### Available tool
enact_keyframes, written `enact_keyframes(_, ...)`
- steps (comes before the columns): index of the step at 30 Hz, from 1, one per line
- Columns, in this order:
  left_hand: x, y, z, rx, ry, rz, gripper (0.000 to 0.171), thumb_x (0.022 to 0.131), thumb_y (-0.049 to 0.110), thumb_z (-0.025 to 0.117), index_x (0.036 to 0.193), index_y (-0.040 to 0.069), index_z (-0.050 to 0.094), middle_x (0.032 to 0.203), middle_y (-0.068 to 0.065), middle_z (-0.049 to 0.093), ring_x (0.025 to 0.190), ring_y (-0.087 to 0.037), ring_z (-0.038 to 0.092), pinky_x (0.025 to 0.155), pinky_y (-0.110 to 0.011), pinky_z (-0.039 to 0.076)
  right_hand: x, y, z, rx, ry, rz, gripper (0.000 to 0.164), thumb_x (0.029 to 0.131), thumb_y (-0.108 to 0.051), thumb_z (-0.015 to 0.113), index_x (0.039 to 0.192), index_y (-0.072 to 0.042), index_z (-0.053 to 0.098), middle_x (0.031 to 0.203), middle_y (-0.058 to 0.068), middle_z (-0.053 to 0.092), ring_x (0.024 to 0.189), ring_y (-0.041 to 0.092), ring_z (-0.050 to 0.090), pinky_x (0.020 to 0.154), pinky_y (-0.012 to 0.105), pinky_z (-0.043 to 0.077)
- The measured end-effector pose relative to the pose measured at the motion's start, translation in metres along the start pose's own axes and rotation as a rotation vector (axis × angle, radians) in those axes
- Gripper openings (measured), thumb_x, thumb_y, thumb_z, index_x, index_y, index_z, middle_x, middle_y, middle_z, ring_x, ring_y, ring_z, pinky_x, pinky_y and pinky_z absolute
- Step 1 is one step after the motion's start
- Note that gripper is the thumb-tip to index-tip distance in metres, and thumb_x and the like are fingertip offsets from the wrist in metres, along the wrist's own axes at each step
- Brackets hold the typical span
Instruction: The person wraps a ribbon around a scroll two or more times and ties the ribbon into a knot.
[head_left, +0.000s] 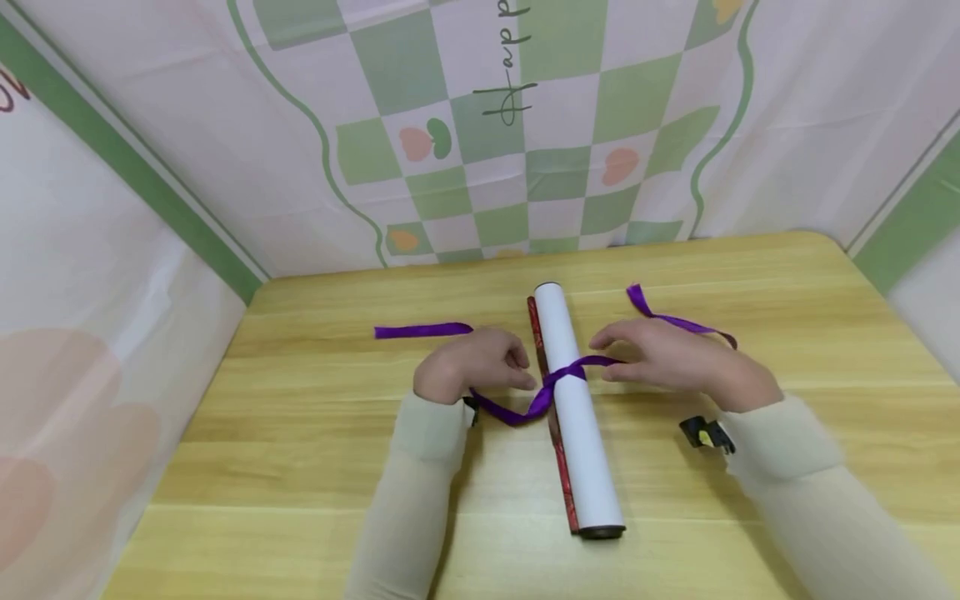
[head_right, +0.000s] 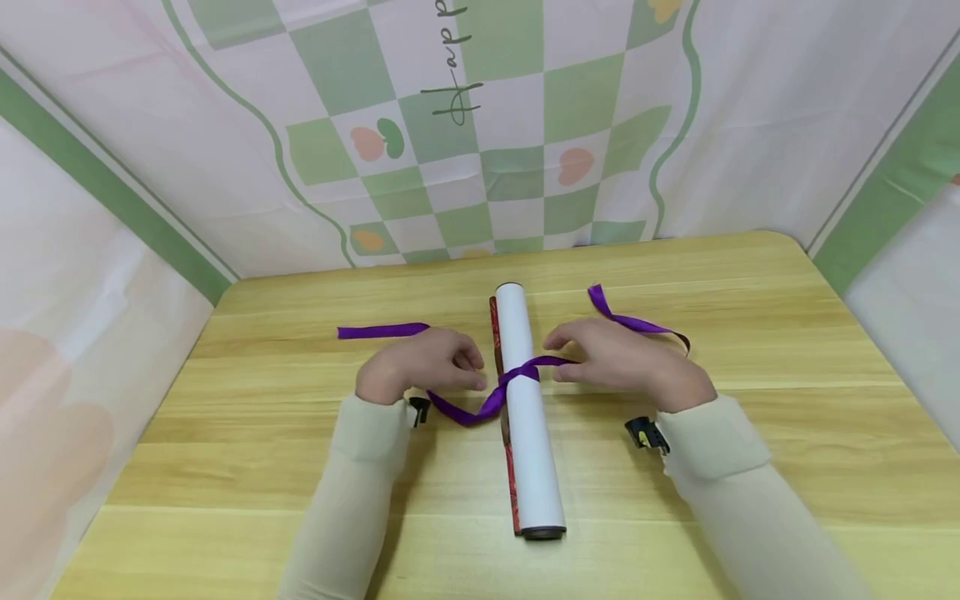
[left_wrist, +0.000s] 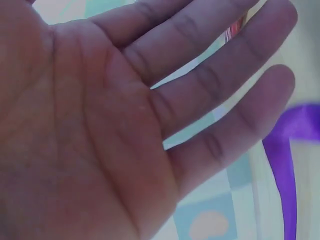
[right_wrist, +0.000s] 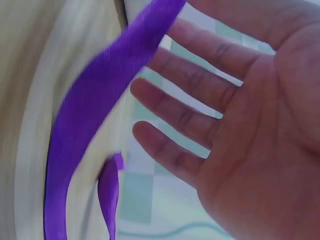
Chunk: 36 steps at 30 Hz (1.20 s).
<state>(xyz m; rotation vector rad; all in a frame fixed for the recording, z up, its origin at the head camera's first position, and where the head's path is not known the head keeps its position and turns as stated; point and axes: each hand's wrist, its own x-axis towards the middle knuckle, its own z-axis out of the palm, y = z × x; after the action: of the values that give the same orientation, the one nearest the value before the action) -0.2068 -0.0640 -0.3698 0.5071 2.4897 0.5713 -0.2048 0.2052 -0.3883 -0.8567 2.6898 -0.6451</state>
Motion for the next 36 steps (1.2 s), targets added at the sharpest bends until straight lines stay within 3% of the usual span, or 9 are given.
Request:
enact_keyframes(4,0.008,0.015,0.012,0.105,-0.031,0.025,0.030,0.083,0.046,0.067,0.082,0.017,0.067,0.078,0.007,0.062,0.069,-0.009,0.055,0.062,-0.023,0.046,0.005,-0.009,0.006,0.052,0.020,-0.023,0.025,0.091,-0.034,0.061,0.110,-0.020,0.067,0.100,-0.008,0.067,0.088,0.008,0.060,0.077,0.032,0.051)
enact_keyframes(7,0.013,0.023,0.018,0.179,-0.036,0.073,0.031,0.088,0.043,0.063,0.074,0.016,0.060,0.067,0.006,0.054,0.060,-0.009,0.048,0.056,-0.022,0.040,0.007,-0.013,0.009,0.059,0.046,-0.043,0.016,0.092,-0.030,0.060,0.102,-0.021,0.069,0.094,-0.011,0.066,0.080,0.006,0.057,0.072,0.029,0.050)
enact_keyframes(12,0.016,0.025,0.022,0.214,-0.014,0.080,0.030,0.092,0.038,0.059,0.073,0.014,0.058,0.062,0.005,0.046,0.057,-0.009,0.044,0.053,-0.021,0.036,0.009,-0.016,0.012,0.042,0.074,-0.055,0.012,0.093,-0.025,0.059,0.095,-0.020,0.070,0.089,-0.008,0.067,0.075,0.007,0.055,0.068,0.029,0.048)
enact_keyframes(17,0.017,0.024,0.022,0.219,-0.024,0.066,0.032,0.090,0.041,0.061,0.071,0.014,0.061,0.061,0.006,0.049,0.056,-0.008,0.045,0.052,-0.022,0.038,0.010,-0.016,0.013,0.028,0.087,-0.054,0.011,0.093,-0.024,0.059,0.094,-0.020,0.070,0.089,-0.007,0.067,0.075,0.008,0.055,0.069,0.030,0.048)
enact_keyframes(25,0.017,0.022,0.020,0.223,-0.012,0.104,0.029,0.090,0.021,0.058,0.064,0.015,0.046,0.058,0.005,0.037,0.053,-0.008,0.037,0.050,-0.021,0.032,0.011,-0.013,0.013,0.024,0.080,-0.056,0.011,0.093,-0.025,0.059,0.093,-0.020,0.069,0.087,-0.007,0.066,0.072,0.008,0.053,0.064,0.028,0.047)
enact_keyframes(36,0.013,0.009,0.013,0.198,-0.020,0.081,0.014,0.094,0.023,0.054,0.081,0.017,0.057,0.079,0.004,0.053,0.068,-0.010,0.047,0.058,-0.023,0.039,0.009,-0.010,0.011,-0.024,0.080,-0.043,0.009,0.093,-0.026,0.059,0.090,-0.022,0.066,0.085,-0.007,0.064,0.071,0.010,0.053,0.063,0.029,0.046)
